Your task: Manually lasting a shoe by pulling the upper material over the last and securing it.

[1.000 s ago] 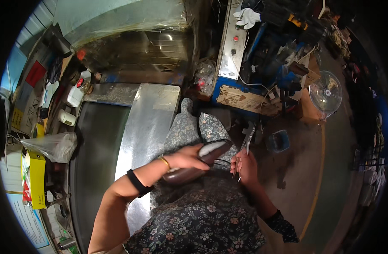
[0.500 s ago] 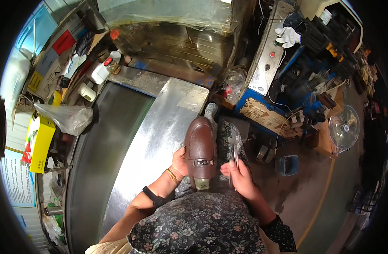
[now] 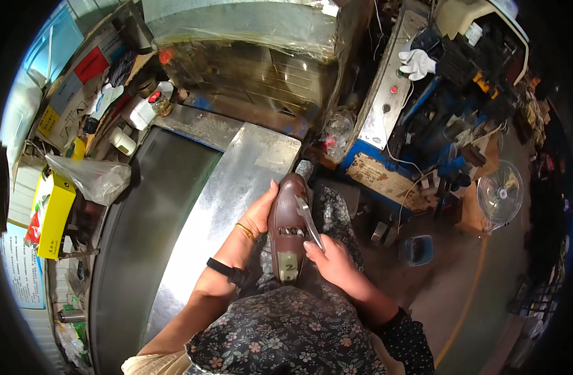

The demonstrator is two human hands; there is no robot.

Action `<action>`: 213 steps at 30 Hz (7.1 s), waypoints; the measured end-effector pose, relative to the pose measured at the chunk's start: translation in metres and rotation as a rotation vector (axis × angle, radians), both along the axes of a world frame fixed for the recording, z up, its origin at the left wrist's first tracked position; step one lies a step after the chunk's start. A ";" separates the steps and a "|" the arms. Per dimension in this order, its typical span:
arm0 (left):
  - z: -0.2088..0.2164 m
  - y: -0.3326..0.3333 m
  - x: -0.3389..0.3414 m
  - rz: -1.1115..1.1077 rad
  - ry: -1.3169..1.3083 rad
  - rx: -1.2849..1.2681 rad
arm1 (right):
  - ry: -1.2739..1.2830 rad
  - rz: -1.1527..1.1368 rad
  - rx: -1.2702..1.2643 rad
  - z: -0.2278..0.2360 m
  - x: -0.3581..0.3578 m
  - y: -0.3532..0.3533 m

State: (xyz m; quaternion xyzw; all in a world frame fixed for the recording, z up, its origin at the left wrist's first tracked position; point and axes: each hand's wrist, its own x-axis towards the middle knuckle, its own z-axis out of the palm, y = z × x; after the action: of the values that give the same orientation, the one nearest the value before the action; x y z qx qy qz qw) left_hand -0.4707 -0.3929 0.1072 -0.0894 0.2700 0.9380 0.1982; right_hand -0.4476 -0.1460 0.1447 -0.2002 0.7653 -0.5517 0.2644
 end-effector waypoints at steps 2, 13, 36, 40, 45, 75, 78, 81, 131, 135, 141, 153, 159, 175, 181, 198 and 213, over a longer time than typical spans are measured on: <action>-0.006 0.013 0.002 0.052 -0.085 -0.057 | -0.014 -0.004 -0.033 0.034 -0.008 -0.001; -0.018 0.021 0.000 0.065 -0.157 -0.192 | 0.511 0.030 0.221 0.059 -0.044 -0.013; -0.006 0.026 0.000 0.086 -0.161 -0.490 | 0.422 0.182 0.517 0.070 -0.054 -0.034; -0.012 0.027 0.002 0.092 -0.154 -0.445 | 0.342 0.127 0.472 0.048 -0.052 -0.034; -0.011 0.030 0.004 0.090 -0.169 -0.565 | 0.501 0.210 0.505 0.067 -0.050 -0.032; -0.017 0.035 -0.007 0.105 -0.177 -0.564 | 0.282 0.238 0.413 0.050 -0.060 -0.023; -0.024 0.035 0.000 0.124 -0.163 -0.544 | 0.421 0.213 0.403 0.066 -0.046 -0.029; -0.036 0.033 -0.003 0.102 -0.230 -0.495 | 0.354 0.267 0.584 0.061 -0.049 -0.027; -0.002 -0.001 0.003 0.279 -0.182 -0.413 | 0.306 0.136 0.299 0.048 -0.048 -0.048; -0.007 0.000 0.003 0.280 -0.201 -0.431 | 0.335 0.053 0.294 0.037 -0.046 -0.053; -0.019 -0.002 0.006 0.284 -0.184 -0.378 | 0.198 0.066 0.186 0.036 -0.049 -0.050; -0.010 -0.002 0.000 0.274 -0.225 -0.341 | -0.160 0.139 0.325 0.026 -0.060 -0.040; -0.004 0.001 0.002 0.241 -0.219 -0.266 | -0.045 0.103 0.226 0.015 -0.051 -0.033; -0.027 -0.006 0.000 0.268 -0.217 -0.265 | -0.105 0.059 0.231 0.016 -0.023 -0.017; -0.024 -0.005 0.002 0.285 -0.212 -0.319 | -0.132 0.031 0.088 0.022 -0.020 -0.007; -0.027 -0.004 0.005 0.280 -0.247 -0.302 | -0.254 0.035 0.099 0.013 -0.002 0.010; -0.016 0.002 0.002 0.368 -0.298 -0.553 | -0.019 0.280 0.239 0.072 -0.003 0.022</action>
State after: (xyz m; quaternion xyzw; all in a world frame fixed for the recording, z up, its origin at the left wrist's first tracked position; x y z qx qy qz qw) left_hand -0.4687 -0.3908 0.0917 -0.3225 0.4609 0.8262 0.0318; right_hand -0.4506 -0.1237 0.2172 -0.2665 0.7875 -0.4165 0.3678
